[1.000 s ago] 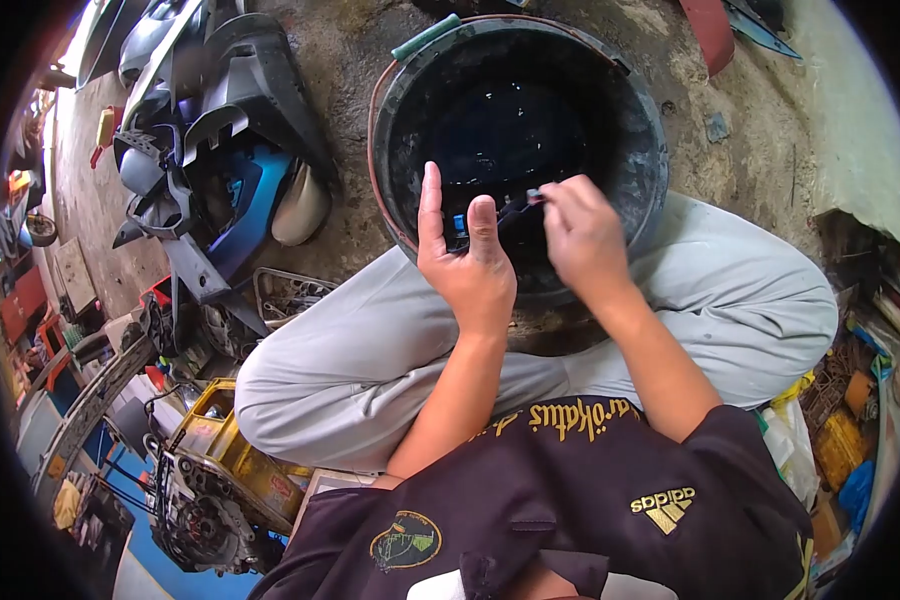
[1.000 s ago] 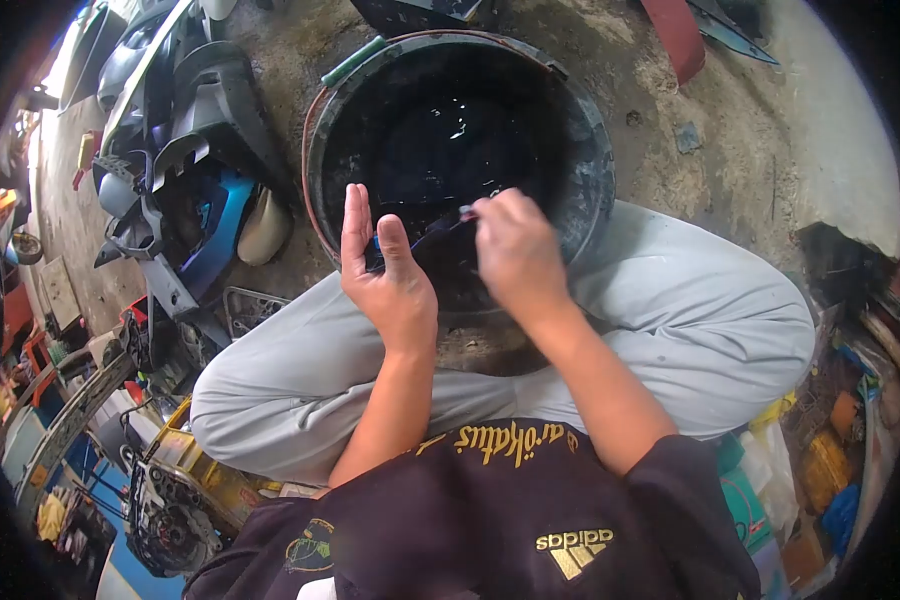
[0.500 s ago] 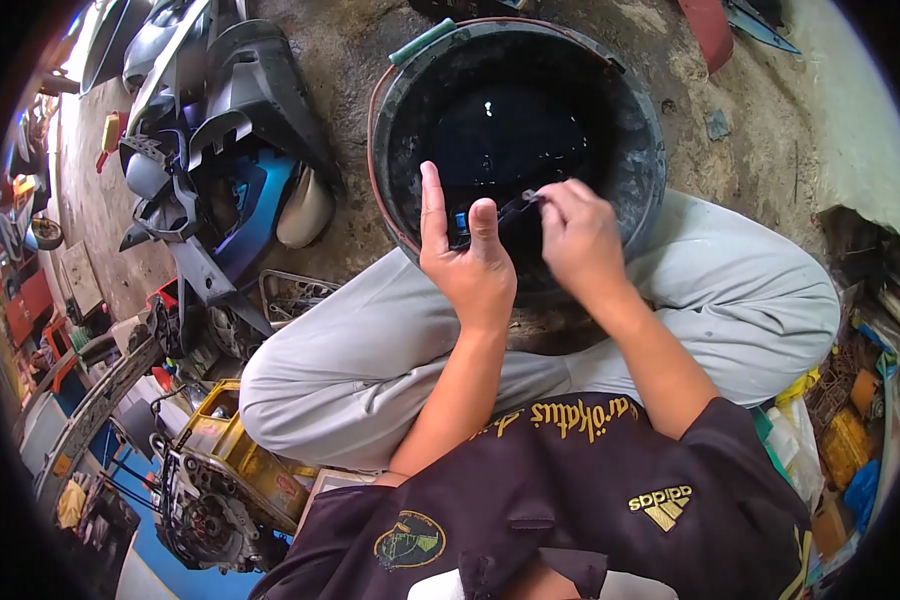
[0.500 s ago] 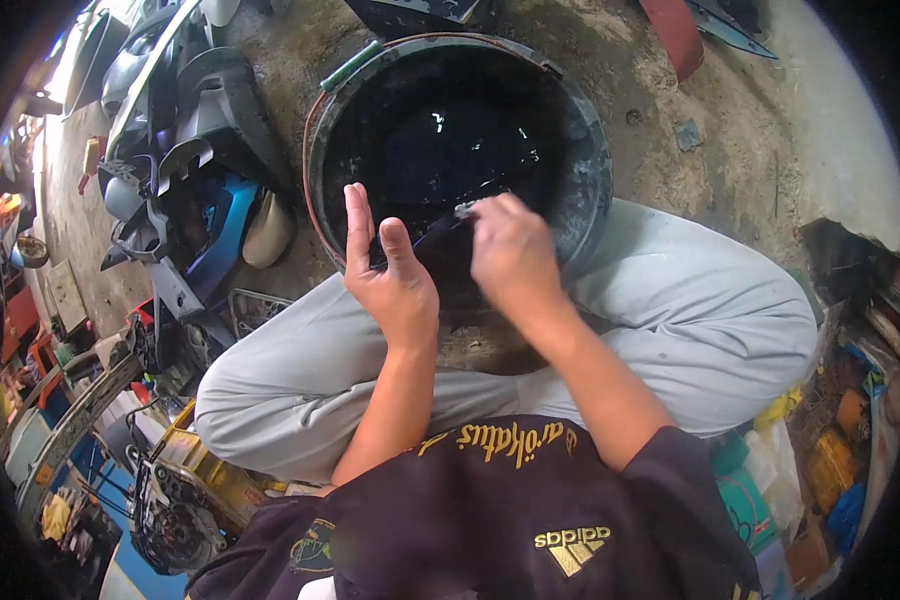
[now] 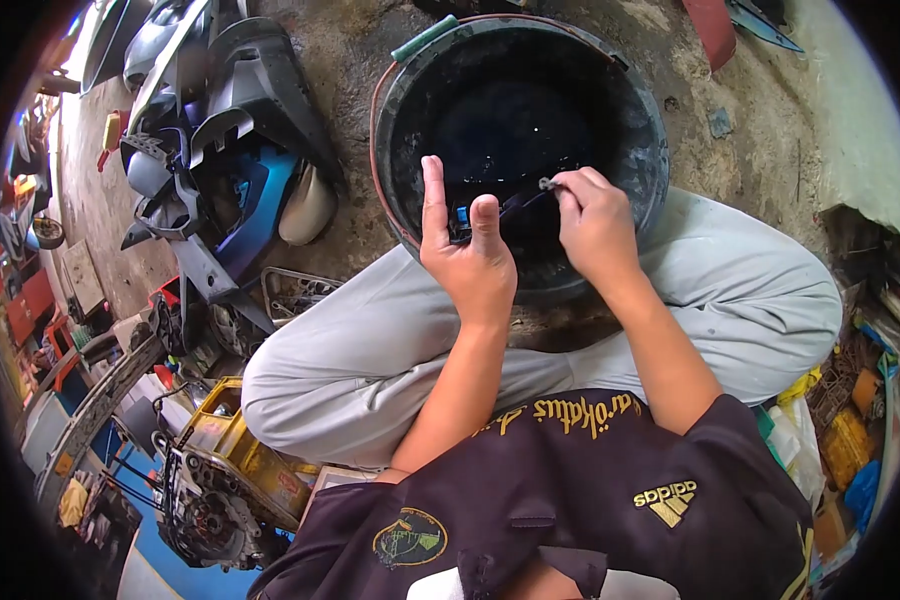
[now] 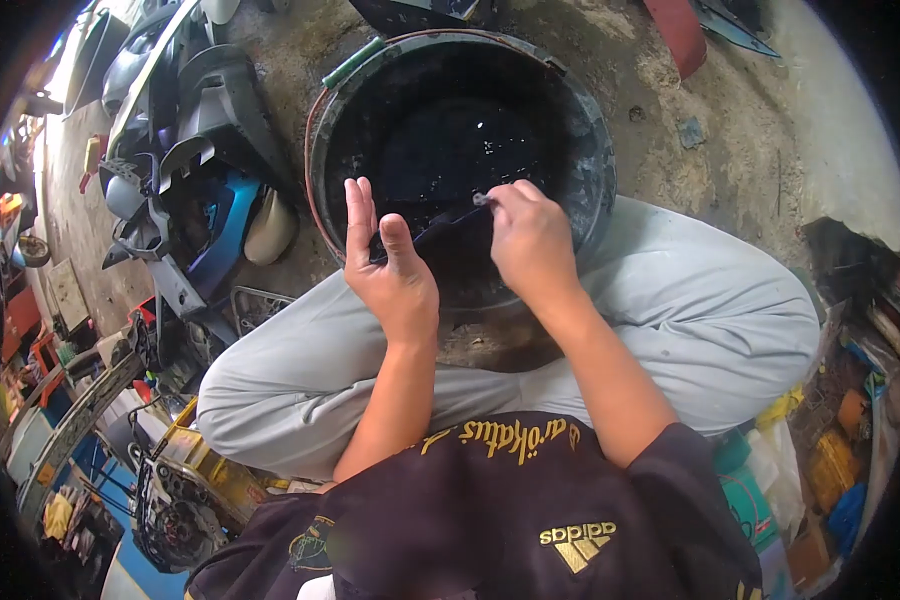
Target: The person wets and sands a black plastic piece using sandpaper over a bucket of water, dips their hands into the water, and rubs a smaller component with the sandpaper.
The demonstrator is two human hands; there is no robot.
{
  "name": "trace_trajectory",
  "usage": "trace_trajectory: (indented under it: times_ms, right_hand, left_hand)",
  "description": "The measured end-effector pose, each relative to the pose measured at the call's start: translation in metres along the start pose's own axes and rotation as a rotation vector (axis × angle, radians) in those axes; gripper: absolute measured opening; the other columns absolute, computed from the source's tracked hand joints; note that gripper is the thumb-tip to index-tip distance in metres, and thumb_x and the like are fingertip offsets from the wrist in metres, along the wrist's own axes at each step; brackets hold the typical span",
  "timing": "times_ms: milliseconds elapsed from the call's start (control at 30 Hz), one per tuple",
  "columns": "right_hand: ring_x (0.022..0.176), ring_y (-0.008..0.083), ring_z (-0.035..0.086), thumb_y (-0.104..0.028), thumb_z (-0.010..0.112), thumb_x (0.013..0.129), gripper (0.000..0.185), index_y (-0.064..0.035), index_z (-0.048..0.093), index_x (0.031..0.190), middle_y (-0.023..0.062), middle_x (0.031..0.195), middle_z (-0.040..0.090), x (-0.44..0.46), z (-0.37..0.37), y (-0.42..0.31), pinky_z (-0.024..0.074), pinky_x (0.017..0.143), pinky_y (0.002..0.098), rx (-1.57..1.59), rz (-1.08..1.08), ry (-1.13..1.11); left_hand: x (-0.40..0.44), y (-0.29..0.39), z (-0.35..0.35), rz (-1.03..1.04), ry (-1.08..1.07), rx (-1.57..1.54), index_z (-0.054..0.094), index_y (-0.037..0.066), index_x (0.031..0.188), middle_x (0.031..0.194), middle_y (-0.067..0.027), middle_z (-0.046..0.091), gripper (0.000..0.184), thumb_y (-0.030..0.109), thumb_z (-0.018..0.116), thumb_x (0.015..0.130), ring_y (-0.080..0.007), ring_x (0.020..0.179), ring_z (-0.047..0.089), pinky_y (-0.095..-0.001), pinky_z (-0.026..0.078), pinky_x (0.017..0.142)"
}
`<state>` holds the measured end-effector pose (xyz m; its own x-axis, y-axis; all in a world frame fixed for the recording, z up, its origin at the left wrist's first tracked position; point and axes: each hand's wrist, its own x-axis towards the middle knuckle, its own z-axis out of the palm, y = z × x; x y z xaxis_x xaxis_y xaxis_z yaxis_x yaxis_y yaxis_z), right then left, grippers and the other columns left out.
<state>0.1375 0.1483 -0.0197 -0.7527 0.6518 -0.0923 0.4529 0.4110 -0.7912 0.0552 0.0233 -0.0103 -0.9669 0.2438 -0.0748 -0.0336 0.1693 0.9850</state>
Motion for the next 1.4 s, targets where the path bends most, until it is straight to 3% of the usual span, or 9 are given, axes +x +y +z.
trace_trajectory:
  times_ms: [333, 633, 733, 800, 867, 967, 1100, 1233, 1400]
  right_hand:
    - [0.094, 0.0383, 0.07, 0.008, 0.067, 0.085, 0.02, -0.001, 0.073, 0.101, 0.0159, 0.101, 0.07, 0.0, 0.001, 0.001, 0.0581, 0.084, 0.0458, -0.012, -0.245, -0.016]
    - [0.1, 0.0383, 0.069, 0.009, 0.067, 0.083, 0.023, -0.0007, 0.074, 0.103, 0.0155, 0.104, 0.072, -0.001, 0.007, 0.002, 0.0574, 0.089, 0.0463, -0.045, -0.279, -0.012]
    - [0.101, 0.0379, 0.069, 0.008, 0.066, 0.084, 0.022, -0.0006, 0.075, 0.102, 0.0155, 0.105, 0.072, 0.003, -0.001, 0.006, 0.0575, 0.09, 0.0465, -0.082, -0.312, -0.013]
    - [0.101, 0.0373, 0.069, 0.008, 0.066, 0.085, 0.021, -0.0014, 0.075, 0.101, 0.0149, 0.104, 0.072, 0.009, -0.005, 0.016, 0.0565, 0.091, 0.0462, -0.128, -0.185, 0.03]
    - [0.1, 0.037, 0.069, 0.008, 0.066, 0.085, 0.022, -0.0018, 0.075, 0.101, 0.0153, 0.103, 0.071, 0.007, -0.003, 0.015, 0.0564, 0.09, 0.0453, -0.2, -0.289, 0.018]
    - [0.097, 0.0368, 0.067, 0.008, 0.065, 0.086, 0.02, -0.0009, 0.075, 0.101, 0.0149, 0.1, 0.071, 0.0, 0.007, -0.005, 0.0565, 0.088, 0.045, -0.014, -0.301, -0.004]
    - [0.099, 0.0376, 0.069, 0.007, 0.066, 0.088, 0.018, -0.0005, 0.075, 0.101, 0.0161, 0.1, 0.072, 0.003, -0.001, 0.012, 0.0574, 0.087, 0.0453, -0.188, -0.223, 0.047]
    - [0.098, 0.0387, 0.068, 0.008, 0.064, 0.088, 0.017, 0.0008, 0.075, 0.099, 0.016, 0.099, 0.072, -0.007, 0.008, -0.011, 0.0572, 0.087, 0.0467, 0.108, -0.182, 0.001]
    - [0.094, 0.0404, 0.069, 0.006, 0.065, 0.087, 0.017, 0.0018, 0.074, 0.1, 0.0182, 0.1, 0.069, 0.0, 0.004, 0.018, 0.0576, 0.085, 0.0482, -0.094, -0.269, 0.039]
  left_hand:
    - [0.004, 0.002, 0.003, -0.045, 0.063, -0.056, 0.047, -0.009, 0.158, 0.158, -0.0237, 0.056, 0.092, 0.056, 0.074, 0.099, -0.0272, 0.147, 0.053, -0.0383, 0.037, 0.123]
    - [0.006, 0.008, 0.001, -0.008, 0.023, 0.039, 0.041, -0.005, 0.163, 0.161, -0.0263, 0.052, 0.083, 0.053, 0.064, 0.107, -0.0259, 0.151, 0.048, -0.0361, 0.036, 0.123]
    - [0.006, 0.006, 0.001, -0.015, 0.02, 0.027, 0.042, -0.005, 0.163, 0.161, -0.0266, 0.052, 0.084, 0.054, 0.064, 0.107, -0.0262, 0.151, 0.048, -0.0366, 0.035, 0.123]
    - [0.006, 0.005, 0.001, -0.014, 0.024, 0.024, 0.041, -0.005, 0.163, 0.161, -0.0268, 0.052, 0.085, 0.054, 0.064, 0.107, -0.0262, 0.151, 0.048, -0.0368, 0.035, 0.123]
    - [0.007, 0.005, 0.003, -0.009, 0.034, 0.014, 0.041, -0.005, 0.163, 0.161, -0.0269, 0.052, 0.085, 0.054, 0.065, 0.106, -0.0263, 0.15, 0.048, -0.037, 0.036, 0.123]
    - [0.005, 0.005, 0.003, -0.009, 0.042, 0.015, 0.041, -0.006, 0.163, 0.162, -0.0269, 0.051, 0.086, 0.054, 0.066, 0.106, -0.0266, 0.151, 0.048, -0.0373, 0.036, 0.123]
    - [0.006, 0.002, 0.003, -0.019, 0.016, 0.022, 0.042, -0.007, 0.162, 0.162, -0.0271, 0.05, 0.087, 0.055, 0.067, 0.105, -0.0272, 0.151, 0.048, -0.0378, 0.035, 0.123]
    - [0.006, 0.006, 0.004, -0.015, 0.043, 0.009, 0.043, -0.008, 0.161, 0.163, -0.0271, 0.049, 0.088, 0.055, 0.068, 0.104, -0.0274, 0.152, 0.047, -0.0378, 0.036, 0.123]
    - [0.007, 0.001, 0.001, 0.007, -0.012, 0.031, 0.042, -0.009, 0.16, 0.163, -0.0272, 0.049, 0.089, 0.055, 0.068, 0.104, -0.028, 0.152, 0.047, -0.0378, 0.036, 0.124]
